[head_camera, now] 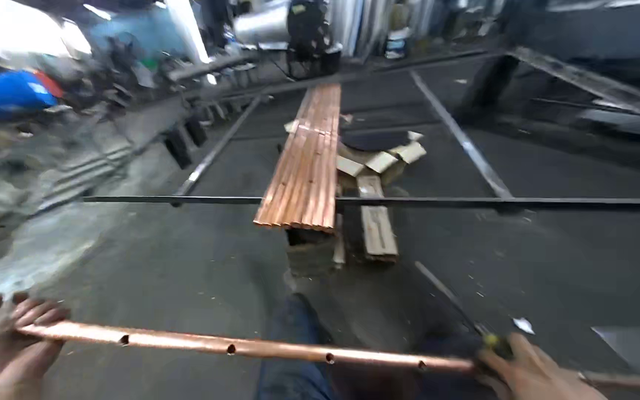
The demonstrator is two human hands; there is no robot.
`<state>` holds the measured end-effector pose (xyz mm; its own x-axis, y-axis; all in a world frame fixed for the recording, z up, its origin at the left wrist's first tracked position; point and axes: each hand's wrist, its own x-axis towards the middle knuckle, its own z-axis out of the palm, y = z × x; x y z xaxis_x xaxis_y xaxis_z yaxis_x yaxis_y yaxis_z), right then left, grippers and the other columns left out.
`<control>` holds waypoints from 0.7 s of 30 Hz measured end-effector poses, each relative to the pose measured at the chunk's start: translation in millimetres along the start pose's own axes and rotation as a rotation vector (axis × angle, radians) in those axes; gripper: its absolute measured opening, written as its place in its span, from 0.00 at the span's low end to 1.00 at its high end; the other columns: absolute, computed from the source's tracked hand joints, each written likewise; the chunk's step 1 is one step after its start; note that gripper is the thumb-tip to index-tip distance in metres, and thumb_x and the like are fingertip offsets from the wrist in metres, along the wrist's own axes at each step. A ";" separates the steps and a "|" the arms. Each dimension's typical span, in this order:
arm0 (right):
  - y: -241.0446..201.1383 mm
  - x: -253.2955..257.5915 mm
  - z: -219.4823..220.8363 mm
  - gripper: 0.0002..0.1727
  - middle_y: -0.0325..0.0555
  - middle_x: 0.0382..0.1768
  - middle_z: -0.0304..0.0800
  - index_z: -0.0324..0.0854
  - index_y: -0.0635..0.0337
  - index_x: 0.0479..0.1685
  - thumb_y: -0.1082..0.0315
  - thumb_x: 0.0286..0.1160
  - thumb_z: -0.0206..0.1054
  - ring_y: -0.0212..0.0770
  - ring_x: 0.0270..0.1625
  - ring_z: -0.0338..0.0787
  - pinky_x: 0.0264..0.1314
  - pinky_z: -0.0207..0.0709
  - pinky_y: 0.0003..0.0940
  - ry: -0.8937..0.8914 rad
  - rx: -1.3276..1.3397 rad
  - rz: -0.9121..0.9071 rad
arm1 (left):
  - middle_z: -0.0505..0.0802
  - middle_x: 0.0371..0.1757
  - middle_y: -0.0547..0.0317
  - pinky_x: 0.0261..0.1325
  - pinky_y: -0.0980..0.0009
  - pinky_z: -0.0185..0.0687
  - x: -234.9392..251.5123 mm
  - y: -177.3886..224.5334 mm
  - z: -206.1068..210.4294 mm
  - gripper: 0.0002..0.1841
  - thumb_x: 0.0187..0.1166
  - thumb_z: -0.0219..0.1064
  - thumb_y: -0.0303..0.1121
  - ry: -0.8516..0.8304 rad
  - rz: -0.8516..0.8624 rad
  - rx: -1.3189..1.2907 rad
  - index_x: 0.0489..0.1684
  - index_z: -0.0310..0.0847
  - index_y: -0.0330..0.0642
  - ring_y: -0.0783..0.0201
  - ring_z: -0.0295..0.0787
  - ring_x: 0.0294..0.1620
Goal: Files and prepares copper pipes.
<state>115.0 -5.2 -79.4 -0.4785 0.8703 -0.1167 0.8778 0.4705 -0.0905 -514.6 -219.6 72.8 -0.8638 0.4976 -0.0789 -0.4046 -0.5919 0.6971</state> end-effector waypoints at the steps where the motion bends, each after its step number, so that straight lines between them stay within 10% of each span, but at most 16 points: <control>1: 5.7 -1.0 -0.8 0.15 0.74 0.65 0.79 0.90 0.55 0.52 0.55 0.76 0.70 0.76 0.62 0.85 0.38 0.84 0.69 0.013 -0.002 0.029 | 0.75 0.14 0.72 0.19 0.86 0.73 5.7 -15.6 -6.9 0.23 0.94 0.41 0.49 0.026 -0.053 0.013 0.28 0.73 0.50 0.79 0.72 0.12; 7: 37.8 -11.4 20.7 0.13 0.63 0.61 0.81 0.92 0.46 0.44 0.54 0.63 0.79 0.67 0.58 0.88 0.28 0.85 0.57 0.062 -0.150 0.130 | 0.77 0.15 0.70 0.22 0.76 0.80 49.8 -95.3 -65.3 0.19 0.93 0.47 0.47 0.191 -0.167 0.149 0.29 0.72 0.52 0.73 0.76 0.14; 13: 93.9 -8.2 47.8 0.14 0.68 0.63 0.80 0.91 0.50 0.48 0.55 0.68 0.77 0.73 0.62 0.85 0.34 0.84 0.66 -0.049 -0.131 0.195 | 0.84 0.19 0.68 0.33 0.66 0.90 29.9 -157.3 -47.9 0.15 0.93 0.50 0.43 0.179 -0.274 0.574 0.33 0.75 0.51 0.68 0.86 0.22; 18: 151.2 6.7 67.5 0.15 0.71 0.64 0.81 0.92 0.51 0.53 0.56 0.70 0.78 0.75 0.65 0.84 0.43 0.84 0.70 -0.129 -0.160 0.176 | 0.97 0.47 0.46 0.56 0.60 0.92 16.0 -174.2 -62.0 0.13 0.84 0.65 0.30 -0.271 -0.433 0.985 0.58 0.83 0.30 0.56 0.96 0.47; 21: 164.6 15.9 61.8 0.12 0.63 0.60 0.84 0.94 0.47 0.46 0.56 0.67 0.81 0.67 0.60 0.88 0.38 0.87 0.60 -0.109 -0.276 0.204 | 0.97 0.53 0.50 0.57 0.61 0.92 4.2 -180.6 -56.0 0.25 0.66 0.82 0.41 -0.679 -0.531 1.410 0.60 0.90 0.38 0.57 0.95 0.51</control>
<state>250.3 77.1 -157.3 -0.2791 0.9368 -0.2111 0.9219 0.3229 0.2141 -461.9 -146.1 -93.3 -0.2928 0.8367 -0.4628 0.3078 0.5407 0.7829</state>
